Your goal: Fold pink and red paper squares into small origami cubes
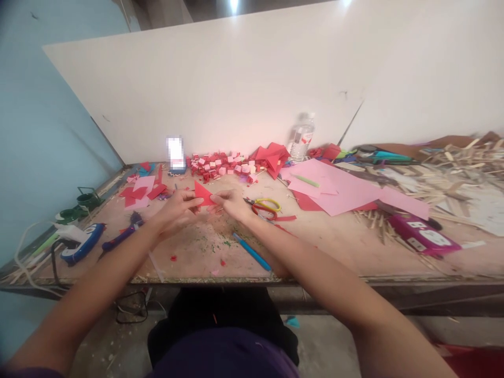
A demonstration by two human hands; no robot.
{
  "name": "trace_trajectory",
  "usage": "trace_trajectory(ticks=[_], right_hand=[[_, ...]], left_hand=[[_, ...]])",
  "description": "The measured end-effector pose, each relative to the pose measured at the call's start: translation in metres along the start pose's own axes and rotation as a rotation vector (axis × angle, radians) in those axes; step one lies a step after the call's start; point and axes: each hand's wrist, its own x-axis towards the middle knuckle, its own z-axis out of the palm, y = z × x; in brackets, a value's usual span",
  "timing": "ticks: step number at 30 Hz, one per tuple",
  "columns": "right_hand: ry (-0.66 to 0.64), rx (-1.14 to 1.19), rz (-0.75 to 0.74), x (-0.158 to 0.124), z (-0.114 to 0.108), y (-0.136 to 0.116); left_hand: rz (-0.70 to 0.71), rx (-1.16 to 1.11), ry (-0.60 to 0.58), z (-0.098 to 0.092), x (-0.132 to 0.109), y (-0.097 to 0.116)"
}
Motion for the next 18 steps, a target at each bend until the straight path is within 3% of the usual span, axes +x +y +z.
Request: trace_trajectory(ticks=[7,12,18], right_hand=[[0.036,-0.002,0.001,0.0027,-0.0003,0.0029],[0.145,-0.132,-0.091,0.0019,0.0007,0.0009],[-0.034,-0.139,-0.145,0.0007,0.0028,0.0003]], left_hand=[[0.019,-0.008,-0.008,0.0008,-0.0019,0.0034],[0.007,-0.006,0.073,0.0010,-0.0028,0.0064],[0.028,0.044,0.123,0.0013,-0.0012,0.0039]])
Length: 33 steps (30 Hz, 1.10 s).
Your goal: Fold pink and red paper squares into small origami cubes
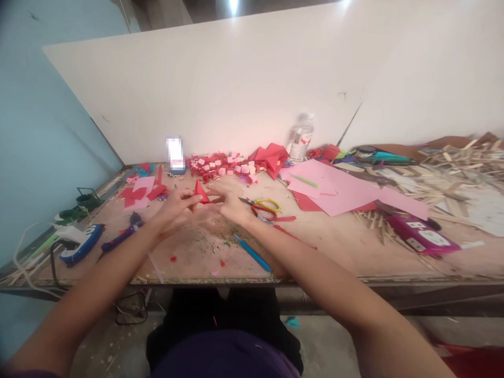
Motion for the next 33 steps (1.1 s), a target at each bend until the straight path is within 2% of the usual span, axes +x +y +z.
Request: trace_trajectory(ticks=[7,12,14,16,17,19,21,23,28,33], right_hand=[[0.025,0.122,0.086,0.003,0.000,0.008],[0.105,0.233,0.187,0.002,-0.004,0.006],[0.120,0.249,0.193,0.003,-0.005,0.007],[0.133,0.258,0.196,0.004,-0.005,0.008],[0.141,0.263,0.202,0.004,-0.005,0.008],[0.163,0.276,0.214,0.004,-0.004,0.008],[0.183,0.289,0.221,0.004,-0.003,0.006],[0.191,0.294,0.218,0.003,-0.002,0.004],[0.160,0.292,0.245,0.002,-0.001,0.002],[0.095,0.283,0.230,0.000,0.000,0.000]], left_hand=[[0.008,0.023,-0.023,0.003,0.001,-0.005],[0.018,0.124,0.086,0.003,0.003,-0.013],[0.129,0.212,0.200,0.003,0.004,-0.015],[0.321,0.344,0.283,0.003,0.004,-0.015],[0.420,0.420,0.274,0.003,0.004,-0.014],[0.565,0.570,0.166,0.003,0.002,-0.013],[0.624,0.692,0.042,0.003,0.000,-0.013],[0.631,0.760,-0.023,0.004,-0.001,-0.014],[0.600,0.770,0.012,0.006,-0.001,-0.018],[0.512,0.667,0.047,0.007,-0.005,-0.008]])
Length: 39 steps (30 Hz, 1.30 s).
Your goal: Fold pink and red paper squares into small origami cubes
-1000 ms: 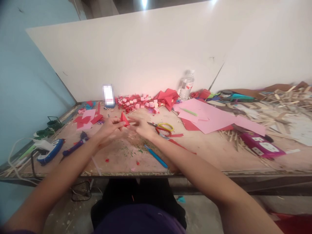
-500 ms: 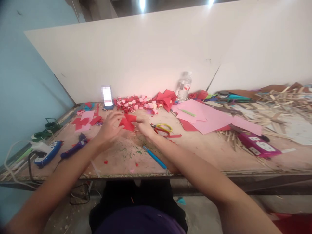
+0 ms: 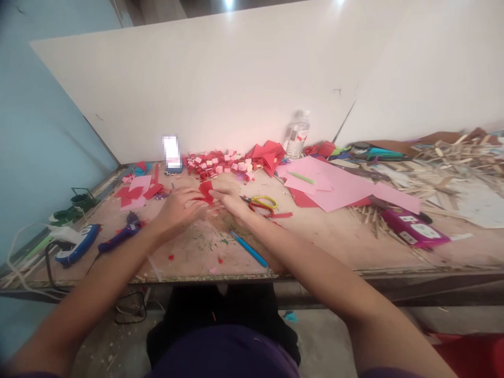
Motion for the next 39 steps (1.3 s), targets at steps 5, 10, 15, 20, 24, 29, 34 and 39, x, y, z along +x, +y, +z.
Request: trace_trajectory(ticks=[5,10,15,20,24,29,34,39], right_hand=[[-0.045,-0.006,-0.014,-0.004,0.001,-0.003],[-0.114,-0.045,-0.022,-0.008,0.003,-0.005],[-0.121,-0.051,-0.057,-0.008,0.005,-0.005],[-0.090,-0.078,-0.075,-0.006,0.003,-0.004],[-0.063,-0.056,-0.079,-0.006,0.004,-0.003],[-0.021,-0.036,-0.093,-0.005,0.004,-0.003],[0.015,-0.039,-0.122,-0.002,0.002,-0.003],[0.021,-0.043,-0.132,-0.002,0.002,-0.002]], left_hand=[[-0.196,-0.211,0.049,-0.004,0.002,0.008],[-0.325,-0.423,0.024,-0.005,0.003,0.012],[-0.360,-0.546,0.043,-0.008,0.004,0.013],[-0.354,-0.561,0.031,-0.010,0.005,0.011],[-0.348,-0.566,0.003,-0.010,0.005,0.012],[-0.367,-0.601,-0.009,-0.008,0.006,0.013],[-0.477,-0.582,0.005,-0.007,0.006,0.009],[-0.472,-0.532,0.056,-0.006,0.007,0.004]])
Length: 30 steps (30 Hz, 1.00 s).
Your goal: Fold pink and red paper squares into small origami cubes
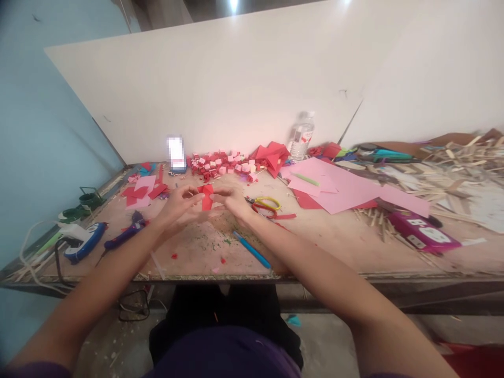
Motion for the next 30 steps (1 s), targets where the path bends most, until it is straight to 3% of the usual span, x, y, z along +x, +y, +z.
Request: trace_trajectory(ticks=[5,10,19,30], right_hand=[[-0.023,0.005,0.018,-0.001,0.000,-0.001],[-0.073,-0.004,0.042,-0.004,0.002,-0.003],[-0.069,0.013,0.046,-0.002,0.002,0.000],[-0.048,-0.003,0.033,-0.002,0.003,0.000]], left_hand=[[0.059,-0.026,-0.081,0.003,0.001,-0.002],[0.062,0.002,-0.041,0.002,-0.003,0.003],[0.102,-0.017,-0.098,0.001,-0.005,0.011],[0.035,-0.071,-0.101,0.003,-0.004,0.008]])
